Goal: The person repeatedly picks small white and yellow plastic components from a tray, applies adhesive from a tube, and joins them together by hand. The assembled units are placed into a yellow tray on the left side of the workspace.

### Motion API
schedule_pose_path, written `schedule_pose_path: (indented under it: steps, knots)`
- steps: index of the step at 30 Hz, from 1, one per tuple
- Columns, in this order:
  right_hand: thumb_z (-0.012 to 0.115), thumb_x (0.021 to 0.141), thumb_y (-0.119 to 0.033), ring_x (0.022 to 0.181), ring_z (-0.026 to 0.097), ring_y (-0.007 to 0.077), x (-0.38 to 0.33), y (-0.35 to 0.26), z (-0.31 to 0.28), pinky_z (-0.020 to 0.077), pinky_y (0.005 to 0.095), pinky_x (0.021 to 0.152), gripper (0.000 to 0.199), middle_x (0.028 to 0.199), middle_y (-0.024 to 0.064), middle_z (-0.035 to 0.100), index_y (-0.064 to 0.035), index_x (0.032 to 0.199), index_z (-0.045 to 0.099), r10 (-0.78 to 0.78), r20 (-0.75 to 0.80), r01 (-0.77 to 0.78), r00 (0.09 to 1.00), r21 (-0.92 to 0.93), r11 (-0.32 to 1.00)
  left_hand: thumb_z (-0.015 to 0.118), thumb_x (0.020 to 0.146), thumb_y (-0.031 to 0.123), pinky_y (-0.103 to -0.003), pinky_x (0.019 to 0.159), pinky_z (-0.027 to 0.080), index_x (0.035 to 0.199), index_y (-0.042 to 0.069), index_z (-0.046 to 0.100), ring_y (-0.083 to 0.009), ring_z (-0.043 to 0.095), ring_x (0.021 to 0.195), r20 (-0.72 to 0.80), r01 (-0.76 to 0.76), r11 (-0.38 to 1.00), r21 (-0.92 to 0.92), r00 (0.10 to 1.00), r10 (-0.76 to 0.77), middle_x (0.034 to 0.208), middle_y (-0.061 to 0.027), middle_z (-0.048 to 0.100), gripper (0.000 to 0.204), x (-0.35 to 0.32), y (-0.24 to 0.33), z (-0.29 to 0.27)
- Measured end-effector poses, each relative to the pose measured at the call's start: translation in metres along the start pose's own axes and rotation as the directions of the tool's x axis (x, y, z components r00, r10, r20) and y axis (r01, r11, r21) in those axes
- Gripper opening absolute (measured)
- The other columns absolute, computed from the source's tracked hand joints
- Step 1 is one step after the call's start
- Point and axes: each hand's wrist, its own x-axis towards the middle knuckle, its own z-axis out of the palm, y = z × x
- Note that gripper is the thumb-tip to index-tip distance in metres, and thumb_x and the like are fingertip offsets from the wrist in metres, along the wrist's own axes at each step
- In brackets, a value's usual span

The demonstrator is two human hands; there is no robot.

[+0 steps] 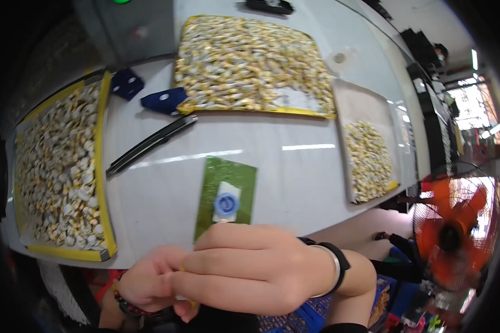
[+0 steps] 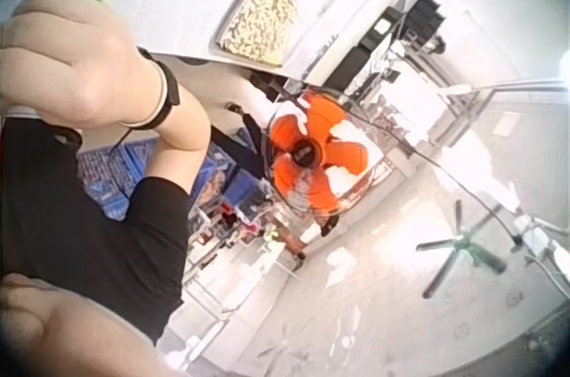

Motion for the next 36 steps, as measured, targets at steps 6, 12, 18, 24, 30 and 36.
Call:
schedule_pose_path:
  steps: [6, 12, 18, 24, 30, 36]
  knots:
    - [0.064, 0.068, -0.005, 0.075, 0.061, 0.0216, -0.01, -0.015, -0.04, 0.0486, 0.0277, 0.062, 0.022, 0.087, 0.0104, 0.064, -0.0033, 0.09, 0.067, 0.119, -0.188, -0.179, 0.975, -0.348, 0.92, 0.06, 0.088, 0.016, -0.03, 0.081, 0.05, 0.105, -0.006, 0.051, -0.0178, 0.062, 0.087, -0.093, -0.207, 0.966, 0.153, 0.97, 0.223, 0.095, -0.0122, 0.061, 0.029, -0.005, -0.006, 0.005]
    - [0.063, 0.077, -0.004, 0.069, 0.058, 0.0185, -0.085, 0.013, -0.153, 0.043, 0.0268, 0.059, 0.012, 0.079, 0.0098, 0.063, -0.0004, 0.088, 0.064, 0.617, -0.401, -0.665, 0.677, -0.692, 0.28, 0.06, 0.089, 0.028, -0.029, 0.08, 0.048, 0.108, -0.01, 0.051, -0.0161, 0.061, 0.084, -0.056, -0.199, 0.97, 0.136, 0.976, 0.208, 0.089, -0.0138, 0.062, 0.043, -0.007, -0.004, 0.001]
    - [0.065, 0.076, -0.005, 0.067, 0.059, 0.0212, -0.116, 0.037, -0.15, 0.0462, 0.0284, 0.06, 0.014, 0.078, 0.012, 0.06, 0.0011, 0.088, 0.065, 0.689, -0.43, -0.76, 0.584, -0.587, 0.278, 0.061, 0.088, 0.031, -0.027, 0.079, 0.047, 0.108, -0.01, 0.051, -0.0152, 0.06, 0.084, -0.059, -0.141, 0.977, 0.158, 0.987, 0.152, 0.088, -0.0127, 0.062, 0.046, -0.006, -0.003, 0.001]
    - [0.062, 0.077, 0.0, 0.069, 0.059, 0.025, -0.106, 0.04, -0.145, 0.0467, 0.0313, 0.062, 0.008, 0.078, 0.0138, 0.058, 0.0032, 0.084, 0.062, 0.697, -0.405, -0.739, 0.592, -0.619, 0.268, 0.063, 0.086, 0.034, -0.028, 0.077, 0.048, 0.107, -0.01, 0.051, -0.0166, 0.061, 0.082, -0.065, -0.147, 0.975, 0.169, 0.985, 0.16, 0.085, -0.0124, 0.062, 0.05, -0.006, -0.001, 0.001]
    - [0.057, 0.081, 0.002, 0.063, 0.053, 0.022, -0.112, 0.041, -0.153, 0.0434, 0.0297, 0.058, 0.008, 0.074, 0.0128, 0.054, 0.0029, 0.088, 0.053, 0.653, -0.402, -0.701, 0.642, -0.654, 0.286, 0.069, 0.08, 0.032, -0.029, 0.076, 0.05, 0.104, -0.009, 0.052, -0.0184, 0.063, 0.081, -0.039, -0.204, 0.978, 0.05, 0.978, 0.206, 0.083, -0.0128, 0.063, 0.05, -0.008, -0.003, -0.002]
    - [0.053, 0.082, 0.006, 0.066, 0.051, 0.0132, -0.075, 0.027, -0.122, 0.0409, 0.0227, 0.059, 0.011, 0.079, 0.008, 0.053, 0.0015, 0.09, 0.059, 0.566, -0.368, -0.669, 0.738, -0.513, 0.538, 0.069, 0.08, 0.033, -0.038, 0.057, 0.052, 0.09, -0.007, 0.055, -0.0227, 0.059, 0.064, -0.165, -0.205, 0.962, 0.179, 0.958, 0.235, 0.069, -0.0142, 0.061, 0.043, -0.006, 0.002, 0.006]
